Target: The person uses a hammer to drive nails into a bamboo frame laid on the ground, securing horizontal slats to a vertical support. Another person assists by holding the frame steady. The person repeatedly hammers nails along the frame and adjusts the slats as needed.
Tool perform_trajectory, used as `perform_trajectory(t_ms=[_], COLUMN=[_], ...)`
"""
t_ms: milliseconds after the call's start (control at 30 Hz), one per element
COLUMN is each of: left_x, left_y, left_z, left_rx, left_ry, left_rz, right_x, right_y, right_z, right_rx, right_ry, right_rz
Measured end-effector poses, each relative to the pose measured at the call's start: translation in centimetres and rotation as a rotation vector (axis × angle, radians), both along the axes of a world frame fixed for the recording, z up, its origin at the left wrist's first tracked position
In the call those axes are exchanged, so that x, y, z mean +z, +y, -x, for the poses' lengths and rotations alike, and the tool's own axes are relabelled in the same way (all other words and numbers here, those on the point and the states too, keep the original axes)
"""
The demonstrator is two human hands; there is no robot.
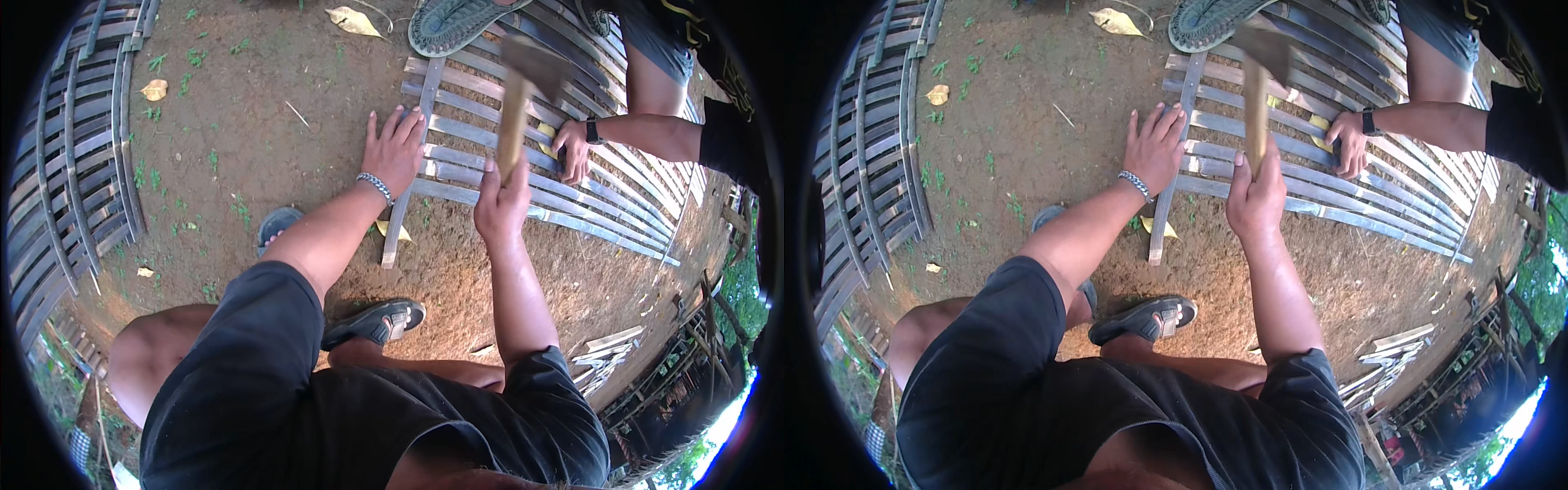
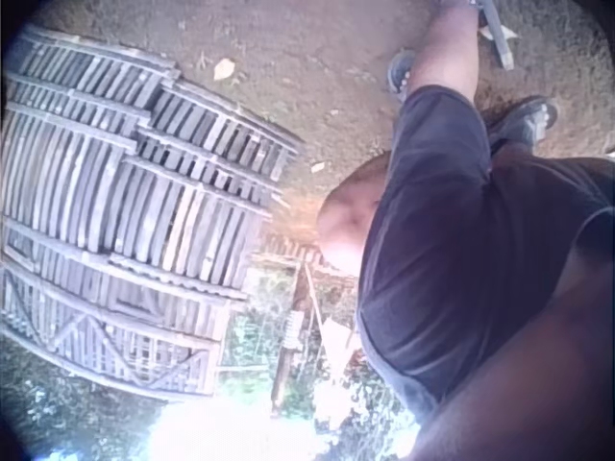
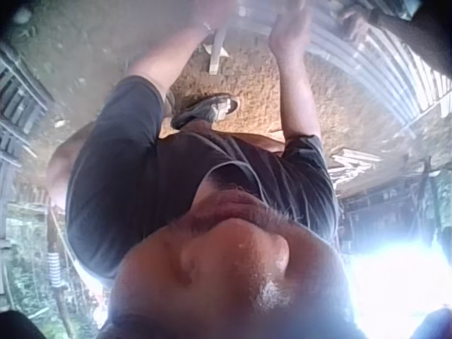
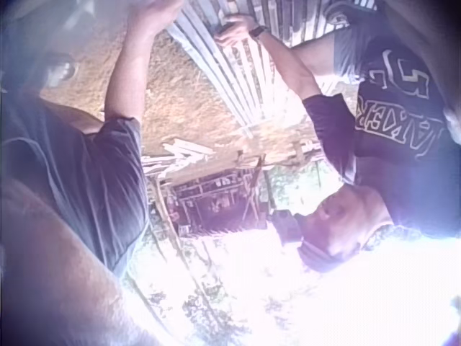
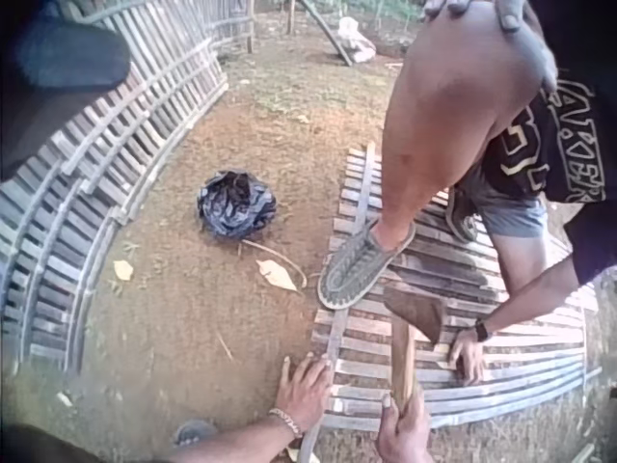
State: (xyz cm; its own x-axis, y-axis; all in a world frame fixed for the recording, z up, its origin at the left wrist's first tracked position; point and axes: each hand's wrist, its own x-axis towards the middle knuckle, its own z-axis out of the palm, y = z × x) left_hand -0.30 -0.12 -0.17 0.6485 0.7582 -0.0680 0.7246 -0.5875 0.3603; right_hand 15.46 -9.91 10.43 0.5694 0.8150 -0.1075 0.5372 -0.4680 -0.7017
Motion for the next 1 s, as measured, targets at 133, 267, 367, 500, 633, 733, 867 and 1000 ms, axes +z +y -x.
perform_trajectory(t_ms=[133, 267, 367, 500, 633, 733, 867, 1000], left_x=[-0.1, -0.6, -0.4, -0.2, -0.5, -0.3, -0.5, -0.5], left_y=[-0.2, 0.0, -1.0, -0.5, -0.5, -0.7, -0.4, -0.3], left_z=[-0.2, -0.4, 0.3, -0.1, 0.0, 0.4, -0.1, -0.1], left_rx=[-0.013, -0.008, -0.004, -0.018, -0.009, 0.002, -0.004, -0.003], left_ry=[-0.025, -0.055, -0.025, -0.04, -0.053, -0.029, -0.046, -0.036], left_rz=[0.02, 0.01, 0.032, 0.025, 0.018, 0.019, 0.003, 0.026], right_x=[-3.2, -3.8, -1.2, -3.8, -4.6, -0.9, -3.1, -5.6], right_y=[-1.1, -2.0, -0.8, -1.9, -2.5, -1.0, -1.0, -2.6], right_z=[0.5, -0.1, -0.3, -0.2, 1.2, 1.5, 0.1, 1.2], right_rx=[0.052, 0.082, -0.012, 0.035, 0.119, 0.039, -0.055, 0.216], right_ry=[-0.052, -0.054, 0.056, 0.128, -0.045, 0.013, 0.194, -0.148], right_rz=[-0.029, 0.298, -0.012, -0.137, 0.24, 0.034, -0.316, 0.303])
